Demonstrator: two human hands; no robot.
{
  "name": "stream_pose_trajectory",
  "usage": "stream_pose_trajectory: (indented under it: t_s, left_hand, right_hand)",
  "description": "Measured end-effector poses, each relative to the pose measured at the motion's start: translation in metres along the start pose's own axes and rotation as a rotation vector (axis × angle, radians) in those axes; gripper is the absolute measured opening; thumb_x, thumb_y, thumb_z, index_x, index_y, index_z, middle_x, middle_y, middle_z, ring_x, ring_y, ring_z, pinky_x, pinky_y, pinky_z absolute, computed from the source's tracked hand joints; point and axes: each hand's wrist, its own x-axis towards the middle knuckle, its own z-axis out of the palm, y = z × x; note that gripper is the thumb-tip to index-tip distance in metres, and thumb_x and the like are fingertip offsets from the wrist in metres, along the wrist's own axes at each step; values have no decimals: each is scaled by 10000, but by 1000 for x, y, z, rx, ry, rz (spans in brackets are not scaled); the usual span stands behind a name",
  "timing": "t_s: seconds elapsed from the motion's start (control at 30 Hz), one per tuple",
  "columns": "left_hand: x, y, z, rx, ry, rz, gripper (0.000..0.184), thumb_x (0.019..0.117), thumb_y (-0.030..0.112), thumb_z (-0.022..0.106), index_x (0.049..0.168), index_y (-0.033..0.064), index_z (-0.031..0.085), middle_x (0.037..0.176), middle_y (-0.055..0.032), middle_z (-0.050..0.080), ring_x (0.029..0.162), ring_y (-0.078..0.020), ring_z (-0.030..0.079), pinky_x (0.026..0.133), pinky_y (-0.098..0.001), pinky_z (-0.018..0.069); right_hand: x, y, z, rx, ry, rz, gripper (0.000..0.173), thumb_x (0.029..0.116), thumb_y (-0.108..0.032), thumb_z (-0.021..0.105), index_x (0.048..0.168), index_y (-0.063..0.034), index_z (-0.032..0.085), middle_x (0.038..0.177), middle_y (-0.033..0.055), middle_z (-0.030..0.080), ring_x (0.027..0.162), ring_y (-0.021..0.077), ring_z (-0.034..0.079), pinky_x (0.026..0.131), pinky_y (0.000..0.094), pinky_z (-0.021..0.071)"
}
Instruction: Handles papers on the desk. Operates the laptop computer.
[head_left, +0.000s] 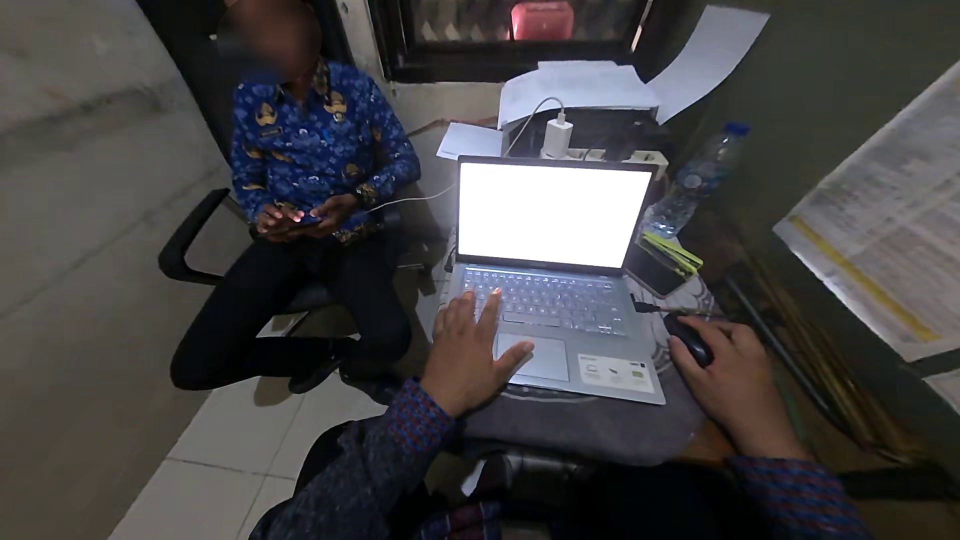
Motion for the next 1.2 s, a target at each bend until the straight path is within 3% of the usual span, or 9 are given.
stream_pose_trajectory:
  t_s: [0.43,0.53,0.67,0.8,0.9,1.03,1.2]
  left_hand:
    - [-10,0,17,113,96,18,1005,841,928,235,1601,283,366,1523,-207,481,1442,-417,415,1178,-654,300]
    - [-11,1,15,100,91,13,1006,839,928,249,1599,280,372,1526,-205,481,1446,-413,412,1180,-650,299]
    - [-12,2,13,83,83,11,1014,839,929,245,1601,271,369,1530,-219,477,1450,-423,408,1183,-650,295]
    - [-13,2,15,82,84,11,1024,836,933,240,1598,262,378,1532,-229,473,1452,-432,403,1181,-658,294]
    - [-11,2,16,92,75,15,1015,839,928,253,1596,266,381,1526,-221,480,1446,-434,405,1174,-665,294]
    - [-10,0,17,102,103,28,1002,845,921,262,1591,265,394,1522,-211,490,1445,-422,413,1177,-659,294]
    - [-10,1,16,118,90,20,1012,839,926,258,1588,260,396,1517,-211,489,1444,-416,412,1172,-654,303]
  right_hand:
    - [3,1,0,-31,-10,-12,508,947,-511,560,1284,-156,698,1276,246,610,1163,430,599,960,609,500]
    - [2,-1,-1,-32,-7,4,530,942,-495,572,1348,-165,661,1286,256,604,1173,440,594,971,619,493]
    - [1,-14,-13,-120,6,-49,645,932,-526,561,1435,-122,572,1395,312,531,1241,542,531,975,692,461]
    - [-7,-69,-20,-66,-50,-210,631,999,-541,467,1408,-77,595,1431,258,546,1317,452,531,1060,619,451]
    - [-19,-102,4,28,-214,-236,645,1007,-591,440,1438,-132,584,1512,212,495,1394,387,486,1119,571,431]
    - [-25,-110,25,-34,-198,-229,663,994,-637,399,1404,-165,622,1519,204,489,1350,394,515,1077,560,459]
    - [-26,-111,28,-75,-179,-210,718,972,-687,356,1369,-164,646,1525,181,493,1394,371,484,1123,546,425]
